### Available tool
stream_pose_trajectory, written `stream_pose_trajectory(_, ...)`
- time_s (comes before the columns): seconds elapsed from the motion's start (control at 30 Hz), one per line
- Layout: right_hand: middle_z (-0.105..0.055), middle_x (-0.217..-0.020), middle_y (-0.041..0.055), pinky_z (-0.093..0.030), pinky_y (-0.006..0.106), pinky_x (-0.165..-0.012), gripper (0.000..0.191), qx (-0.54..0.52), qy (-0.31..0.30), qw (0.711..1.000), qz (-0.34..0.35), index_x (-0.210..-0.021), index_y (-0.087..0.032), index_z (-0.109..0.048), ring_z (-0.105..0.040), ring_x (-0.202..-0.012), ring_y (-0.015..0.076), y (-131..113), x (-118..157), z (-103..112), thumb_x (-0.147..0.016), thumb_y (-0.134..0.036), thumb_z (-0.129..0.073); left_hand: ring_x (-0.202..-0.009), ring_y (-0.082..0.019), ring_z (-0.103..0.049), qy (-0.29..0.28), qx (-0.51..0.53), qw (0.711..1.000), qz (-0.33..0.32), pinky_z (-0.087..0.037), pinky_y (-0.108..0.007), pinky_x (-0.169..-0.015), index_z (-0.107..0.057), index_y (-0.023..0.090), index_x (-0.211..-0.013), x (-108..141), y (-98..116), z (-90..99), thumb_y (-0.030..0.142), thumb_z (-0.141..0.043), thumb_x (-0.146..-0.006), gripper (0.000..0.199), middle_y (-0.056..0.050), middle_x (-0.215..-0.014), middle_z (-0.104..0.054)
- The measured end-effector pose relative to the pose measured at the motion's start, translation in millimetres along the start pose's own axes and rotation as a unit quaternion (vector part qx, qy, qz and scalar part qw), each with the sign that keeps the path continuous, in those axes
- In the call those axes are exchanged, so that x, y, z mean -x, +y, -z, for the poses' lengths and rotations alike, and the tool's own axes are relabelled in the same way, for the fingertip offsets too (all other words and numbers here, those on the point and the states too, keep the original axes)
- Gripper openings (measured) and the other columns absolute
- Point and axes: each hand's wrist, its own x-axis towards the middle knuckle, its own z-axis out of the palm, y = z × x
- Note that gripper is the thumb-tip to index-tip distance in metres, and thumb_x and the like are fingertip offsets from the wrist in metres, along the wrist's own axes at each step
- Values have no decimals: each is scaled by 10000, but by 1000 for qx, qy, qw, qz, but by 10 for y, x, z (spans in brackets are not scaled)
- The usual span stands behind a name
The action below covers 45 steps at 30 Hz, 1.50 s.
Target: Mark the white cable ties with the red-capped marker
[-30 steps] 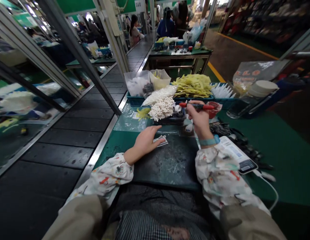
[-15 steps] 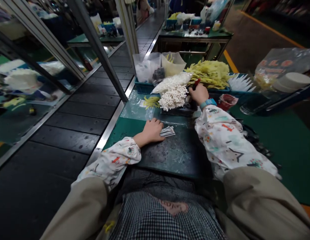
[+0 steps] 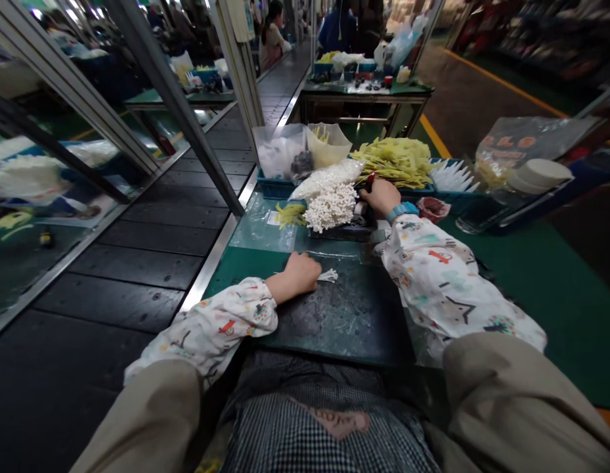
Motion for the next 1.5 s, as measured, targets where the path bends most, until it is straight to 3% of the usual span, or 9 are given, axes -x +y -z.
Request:
stream_pose_trajectory(0.2,-689,-1235,260,-522,355,-952,448,35,-50,998,14,-1249,-23,-678,-672,-1142,312,-65,13,9,-1000,-392,-628,-1096,-381,-690,1,0,1000,1,-493,-471,-876,-721,38,-1077,55,67,-7,136,-599,-920,222,-222,-1068,-750)
stream_pose_trajectory(0.4,-730,-1152,207,-506,369,-906,315,69,-66,994,49,-1127,-66,-749,-684,-1070,281,-57,302,524,-975,-320,-643,-1116,-383,-666,6,-4,1000,6,-481,-429,-814,-697,3,-1102,118,42,-42,129,-615,-930,229,-248,-1088,-731)
stream_pose_trajectory(0.57,-775,-902,65,-483,256,-723,141,77,-272,930,235,-997,-161,-780,-709,-797,174,-250,1014,493,-936,-224,-670,-1108,-364,-667,14,0,1000,10,-453,-408,-779,-698,2,-1107,156,44,-62,33,-450,-988,277,-253,-1082,-734)
stream_pose_trajectory(0.7,-739,-1169,174,-497,334,-805,278,155,-205,927,272,-1161,-119,-723,-710,-1073,299,-407,1434,71,-993,-168,-507,-1099,-355,-661,20,3,1000,4,-446,-397,-760,-704,12,-1076,143,41,-97,39,-457,-994,261,-246,-1068,-735)
stream_pose_trajectory(0.83,-710,-1179,203,-500,349,-814,306,165,-193,922,292,-1202,-85,-673,-690,-1125,327,-423,1519,-167,-1019,-183,-448,-1120,-363,-635,39,-1,999,-2,-448,-425,-798,-682,11,-1097,174,34,-180,63,-423,-1014,277,-251,-1107,-715)
stream_pose_trajectory(1.13,-730,-1095,204,-495,316,-777,286,184,-177,919,301,-1137,-74,-685,-717,-1044,290,-484,1472,-359,-1013,-136,-434,-1061,-362,-652,102,13,995,-19,-468,-485,-876,-622,70,-1128,243,-43,-279,110,-370,-1033,272,-208,-1048,-706)
stream_pose_trajectory(1.37,-711,-1160,166,-479,320,-789,267,163,-176,928,286,-1170,-98,-651,-699,-1071,285,-285,1407,-229,-1048,-222,-448,-920,-263,-677,127,93,988,-12,-502,-388,-852,-558,100,-1197,234,-301,-350,146,-326,-1043,283,-140,-971,-705)
stream_pose_trajectory(1.43,-700,-1182,159,-470,316,-803,253,151,-180,930,283,-1171,-110,-646,-688,-1076,275,-208,1388,-185,-1042,-222,-459,-849,-230,-660,169,175,970,-14,-508,-353,-809,-525,115,-1187,268,-383,-319,184,-321,-1048,257,-114,-943,-684)
stream_pose_trajectory(1.5,-693,-1192,153,-462,307,-811,250,138,-190,929,287,-1182,-122,-646,-678,-1077,261,-175,1385,-172,-1033,-221,-470,-753,-189,-617,264,332,905,-25,-503,-319,-749,-466,138,-1176,281,-445,-251,247,-353,-1055,198,-71,-883,-636)
